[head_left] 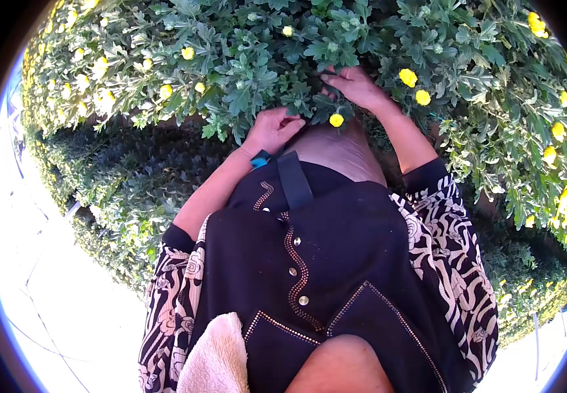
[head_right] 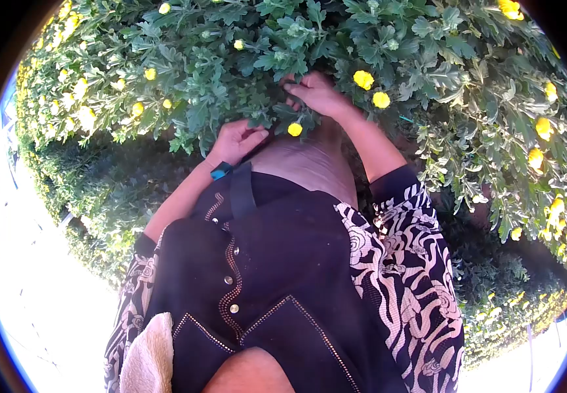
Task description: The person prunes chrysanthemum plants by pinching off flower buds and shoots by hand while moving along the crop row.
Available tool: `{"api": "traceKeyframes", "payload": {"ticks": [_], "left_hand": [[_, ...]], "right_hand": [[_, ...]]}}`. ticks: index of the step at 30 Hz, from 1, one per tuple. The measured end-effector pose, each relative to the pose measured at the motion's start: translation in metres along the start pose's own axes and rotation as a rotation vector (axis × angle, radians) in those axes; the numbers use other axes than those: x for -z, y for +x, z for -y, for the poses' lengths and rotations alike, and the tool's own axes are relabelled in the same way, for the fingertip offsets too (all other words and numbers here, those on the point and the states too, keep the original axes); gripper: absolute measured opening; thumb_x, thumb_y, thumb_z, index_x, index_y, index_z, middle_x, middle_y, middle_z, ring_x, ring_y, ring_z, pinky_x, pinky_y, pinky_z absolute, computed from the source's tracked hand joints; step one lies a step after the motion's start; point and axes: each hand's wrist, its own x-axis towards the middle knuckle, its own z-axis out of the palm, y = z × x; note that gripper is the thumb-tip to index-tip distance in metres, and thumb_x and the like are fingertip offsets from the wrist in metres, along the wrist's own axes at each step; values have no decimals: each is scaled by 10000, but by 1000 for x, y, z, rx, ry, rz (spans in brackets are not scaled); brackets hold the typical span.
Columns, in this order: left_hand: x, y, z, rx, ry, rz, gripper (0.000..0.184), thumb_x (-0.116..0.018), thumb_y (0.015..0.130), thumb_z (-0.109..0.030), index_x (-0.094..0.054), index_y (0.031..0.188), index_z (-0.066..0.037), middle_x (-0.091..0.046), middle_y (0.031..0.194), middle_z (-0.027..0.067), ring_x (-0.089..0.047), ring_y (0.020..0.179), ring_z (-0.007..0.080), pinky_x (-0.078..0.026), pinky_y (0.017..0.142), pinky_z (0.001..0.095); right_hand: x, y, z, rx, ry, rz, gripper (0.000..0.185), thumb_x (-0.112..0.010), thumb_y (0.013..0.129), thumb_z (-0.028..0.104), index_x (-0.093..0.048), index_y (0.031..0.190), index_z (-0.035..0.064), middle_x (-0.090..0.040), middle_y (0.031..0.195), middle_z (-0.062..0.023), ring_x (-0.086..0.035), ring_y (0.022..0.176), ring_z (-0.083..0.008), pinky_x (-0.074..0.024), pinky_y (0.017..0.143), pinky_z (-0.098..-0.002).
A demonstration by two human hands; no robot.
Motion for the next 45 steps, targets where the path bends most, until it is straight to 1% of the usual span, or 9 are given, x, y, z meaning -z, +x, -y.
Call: {"api": "traceKeyframes", "payload": {"ticks": [3,8,13,22,27,32,36,41,45], "left_hand": [[1,-8,2,134,-148,-250,208,-697,819,-127,-625,996,-42,-643,741,67,-617,621,134,-497,589,287],[5,-10,-20,125,-141,-347,274,-720,789,-98,-629,1042,-51,-638,819,69,-624,638,145,-494,581,268],[2,-1,-17,-184,-8,-375,288,-740,782,-68,-636,1050,-56,-628,977,55,-599,724,97,-465,562,234],[-5,3,-16,-58,-371,-339,163,-627,867,53,-629,1010,-24,-597,1136,72,-559,974,106,-454,837,246],[-8,4,-5,-132,-353,-307,164,-676,846,-12,-619,988,-72,-650,1043,10,-526,748,26,-418,600,181],[3,-4,-24,-16,-455,-253,139,-643,887,-45,-598,1019,-52,-647,1034,15,-528,765,44,-429,628,196],[6,1,-38,89,-432,-369,142,-608,917,-85,-580,1018,11,-651,988,50,-592,738,86,-447,599,208],[13,7,-46,336,-51,-435,186,-648,883,-55,-591,1031,41,-664,896,93,-633,750,121,-492,589,249],[3,19,-52,167,-220,-593,200,-676,850,-9,-603,1033,24,-661,862,65,-623,749,111,-490,611,257]], "right_hand": [[-20,16,-2,4,78,-95,270,-716,819,207,-685,1047,66,-695,783,-32,-644,745,-146,-502,701,-296],[-23,0,40,145,-206,187,280,-690,808,120,-675,1082,60,-658,1017,-43,-614,863,-117,-477,823,-274],[-28,19,7,470,-278,176,330,-711,767,153,-688,1097,158,-669,954,-57,-611,905,-194,-465,858,-317],[-34,31,-7,-182,451,19,183,-663,875,107,-600,1039,55,-620,795,-23,-585,626,-102,-479,553,-279],[-30,49,-23,-399,515,-243,161,-650,864,74,-614,1017,39,-661,854,-50,-603,647,-126,-501,581,-253],[-30,48,-29,76,-170,-129,427,-793,696,364,-662,946,43,-649,764,-67,-579,667,-143,-458,610,-298],[-32,22,33,226,-31,-14,349,-719,826,161,-655,1161,86,-626,865,-21,-560,796,-113,-475,747,-272],[-42,33,6,205,125,-83,304,-700,853,271,-672,1070,61,-676,947,-38,-588,849,-130,-459,810,-288],[-48,39,-5,161,150,-31,288,-708,853,267,-674,1048,59,-677,948,-39,-587,854,-129,-460,813,-290]]}}
